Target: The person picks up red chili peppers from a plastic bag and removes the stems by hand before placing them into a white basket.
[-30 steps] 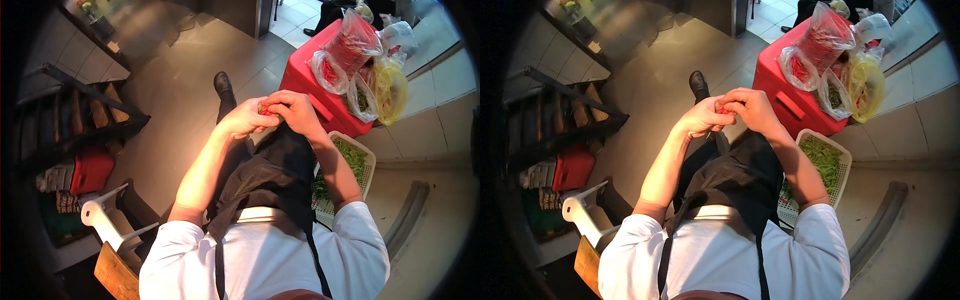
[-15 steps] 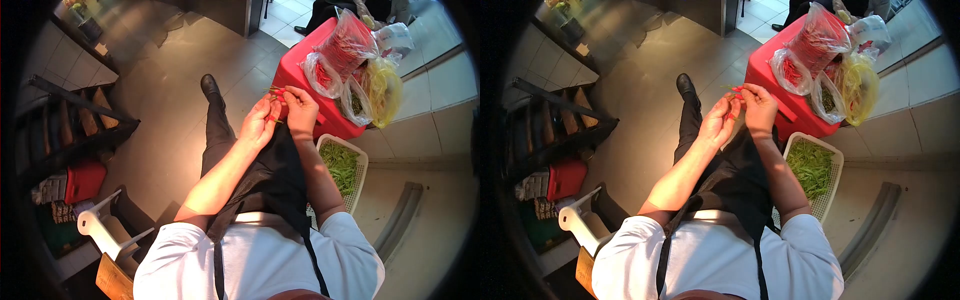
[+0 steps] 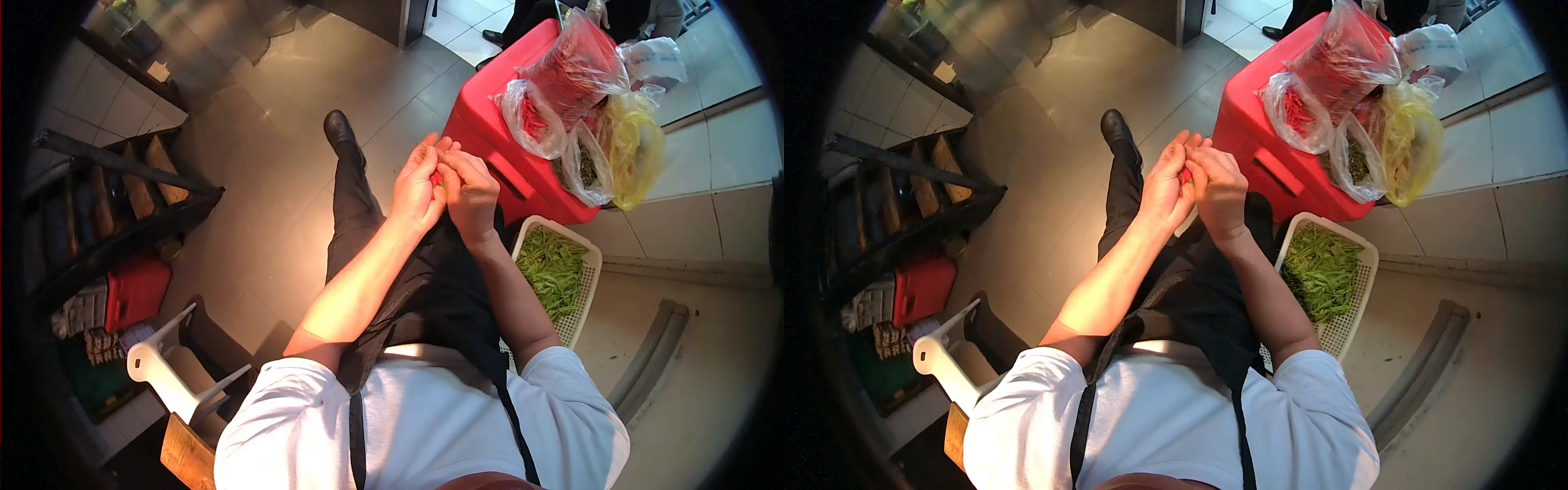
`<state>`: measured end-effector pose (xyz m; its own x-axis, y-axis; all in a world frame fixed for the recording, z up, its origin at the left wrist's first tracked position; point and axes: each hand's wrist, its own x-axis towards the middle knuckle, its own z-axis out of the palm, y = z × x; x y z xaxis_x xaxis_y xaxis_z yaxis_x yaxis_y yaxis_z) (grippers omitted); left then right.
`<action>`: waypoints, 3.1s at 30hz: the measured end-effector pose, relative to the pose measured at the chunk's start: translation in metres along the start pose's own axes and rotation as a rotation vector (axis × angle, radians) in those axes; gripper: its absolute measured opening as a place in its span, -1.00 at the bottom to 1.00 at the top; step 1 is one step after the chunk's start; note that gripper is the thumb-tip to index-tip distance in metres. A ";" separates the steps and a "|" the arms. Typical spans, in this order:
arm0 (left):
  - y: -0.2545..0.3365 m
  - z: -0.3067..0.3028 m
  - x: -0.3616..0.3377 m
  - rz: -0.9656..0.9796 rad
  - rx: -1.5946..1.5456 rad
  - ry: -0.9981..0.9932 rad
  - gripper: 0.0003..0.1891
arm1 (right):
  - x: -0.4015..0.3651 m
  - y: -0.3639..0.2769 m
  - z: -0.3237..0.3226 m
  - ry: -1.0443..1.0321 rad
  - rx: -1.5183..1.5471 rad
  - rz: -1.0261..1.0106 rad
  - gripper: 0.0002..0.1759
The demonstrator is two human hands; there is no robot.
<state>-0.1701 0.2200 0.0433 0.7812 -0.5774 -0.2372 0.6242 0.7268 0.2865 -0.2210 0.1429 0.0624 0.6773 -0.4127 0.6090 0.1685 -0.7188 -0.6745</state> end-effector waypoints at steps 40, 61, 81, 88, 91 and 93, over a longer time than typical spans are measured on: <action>0.023 -0.020 0.024 -0.064 -0.216 0.169 -0.78 | 0.011 -0.025 -0.022 -0.173 -0.151 -0.044 -0.96; 0.041 -0.011 -0.003 -0.550 0.297 -0.304 -0.70 | 0.075 0.006 -0.043 -0.955 -0.229 -0.147 -0.92; 0.043 0.002 0.005 -0.526 -0.092 -0.389 -0.15 | 0.042 -0.031 -0.050 -0.565 -0.296 -0.323 -0.69; 0.037 0.013 0.000 -0.476 -0.035 -0.303 -0.08 | 0.047 -0.034 -0.056 -0.576 -0.290 -0.317 -0.75; 0.037 0.012 0.002 -0.463 -0.059 -0.300 -0.07 | 0.043 -0.028 -0.057 -0.530 -0.227 -0.333 -0.85; 0.037 0.015 0.002 -0.454 -0.095 -0.273 -0.08 | 0.041 -0.024 -0.055 -0.499 -0.263 -0.345 -0.85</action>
<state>-0.1454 0.2408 0.0672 0.4144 -0.9079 -0.0639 0.9061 0.4049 0.1228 -0.2366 0.1122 0.1265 0.8771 0.1291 0.4626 0.2977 -0.9020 -0.3126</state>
